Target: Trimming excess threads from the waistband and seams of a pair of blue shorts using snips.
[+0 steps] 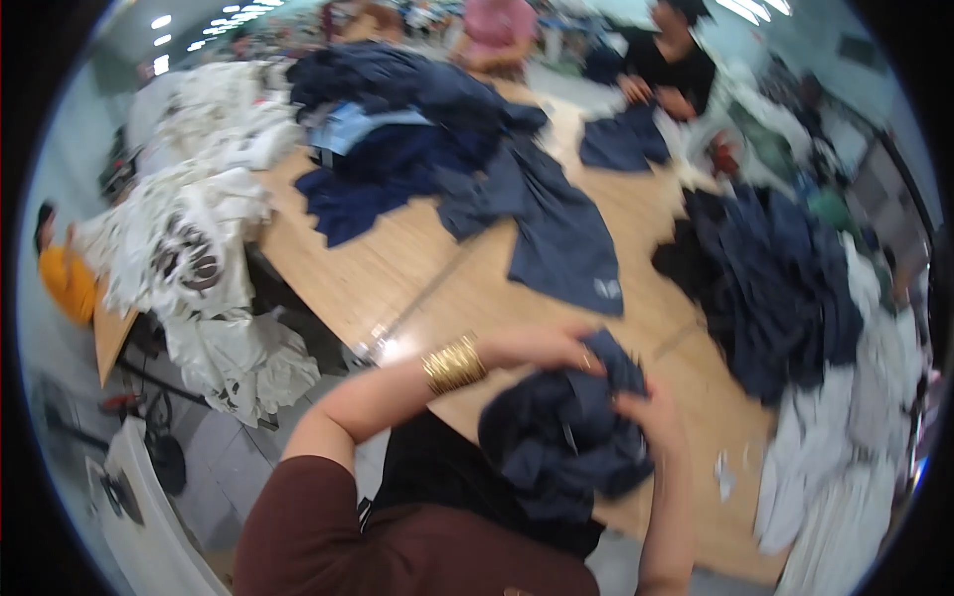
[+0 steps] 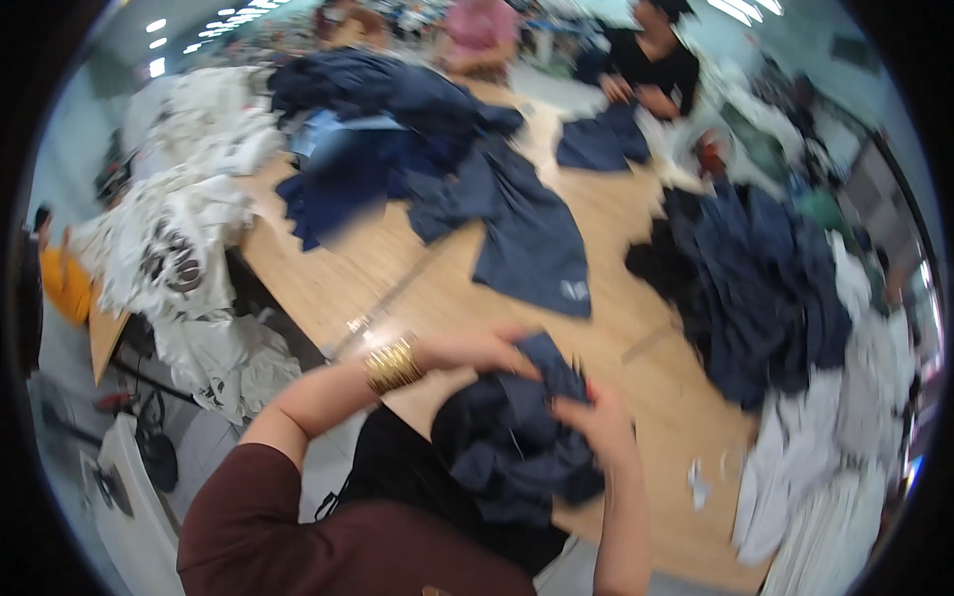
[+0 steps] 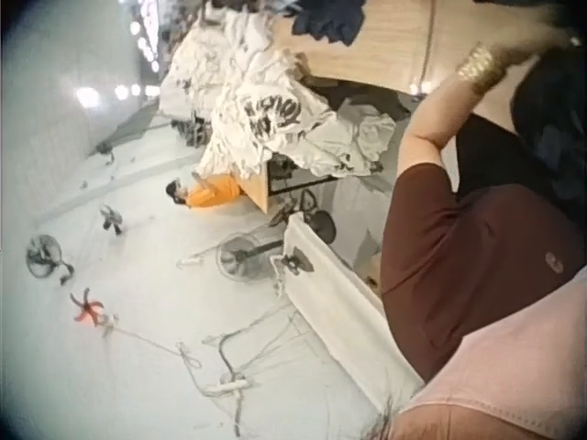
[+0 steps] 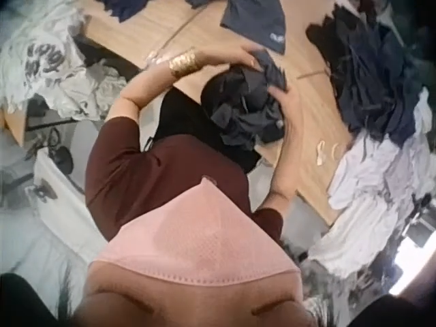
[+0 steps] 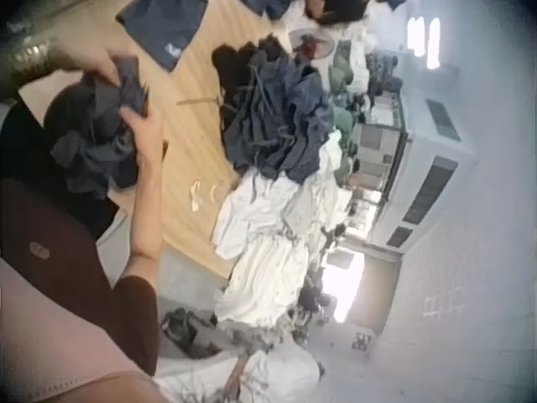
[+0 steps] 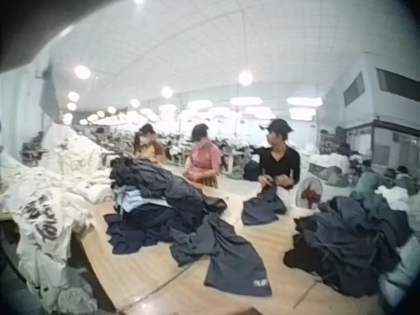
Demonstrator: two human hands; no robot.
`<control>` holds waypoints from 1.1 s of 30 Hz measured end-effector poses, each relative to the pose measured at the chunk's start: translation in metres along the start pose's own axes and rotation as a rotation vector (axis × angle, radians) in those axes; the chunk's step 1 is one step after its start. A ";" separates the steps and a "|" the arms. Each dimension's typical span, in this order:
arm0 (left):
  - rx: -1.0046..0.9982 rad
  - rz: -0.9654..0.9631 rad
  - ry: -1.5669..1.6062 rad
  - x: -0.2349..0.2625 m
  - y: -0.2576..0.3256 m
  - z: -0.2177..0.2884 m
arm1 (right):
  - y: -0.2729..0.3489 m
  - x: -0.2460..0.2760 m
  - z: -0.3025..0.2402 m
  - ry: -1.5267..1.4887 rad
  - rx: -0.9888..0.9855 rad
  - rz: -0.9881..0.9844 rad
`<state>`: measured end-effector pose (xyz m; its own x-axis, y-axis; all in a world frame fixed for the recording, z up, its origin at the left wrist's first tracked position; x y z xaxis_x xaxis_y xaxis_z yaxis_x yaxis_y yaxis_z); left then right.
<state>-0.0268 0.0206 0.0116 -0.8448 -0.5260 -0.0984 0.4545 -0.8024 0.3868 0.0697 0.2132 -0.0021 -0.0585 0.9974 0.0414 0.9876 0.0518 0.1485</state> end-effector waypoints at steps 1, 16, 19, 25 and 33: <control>-0.057 -0.009 -0.007 0.012 -0.009 -0.009 | -0.005 0.001 -0.004 -0.131 0.025 0.006; -0.027 -0.061 0.327 0.027 -0.007 0.005 | -0.010 0.033 -0.029 -0.556 -0.116 0.150; -0.097 -0.133 0.336 0.033 -0.011 0.002 | -0.008 0.034 -0.028 -0.590 -0.105 0.128; -0.136 -0.207 0.396 0.033 -0.016 -0.001 | -0.008 0.034 -0.029 -0.588 -0.107 0.112; -0.073 -0.250 0.478 0.035 -0.022 -0.007 | -0.009 0.034 -0.029 -0.624 -0.119 0.134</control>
<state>-0.0640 0.0178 -0.0063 -0.7148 -0.3726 -0.5918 0.2888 -0.9280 0.2354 0.0547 0.2455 0.0263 0.1954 0.8379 -0.5097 0.9554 -0.0453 0.2918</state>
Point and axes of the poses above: each hand's wrist, its own y-axis away from the middle knuckle, its own x-axis out of the back of the hand, z = x × y, the point moved 1 cm from there along -y, towards the middle knuckle, and after that the axes turned 7 degrees about x, right-handed, at the moved point
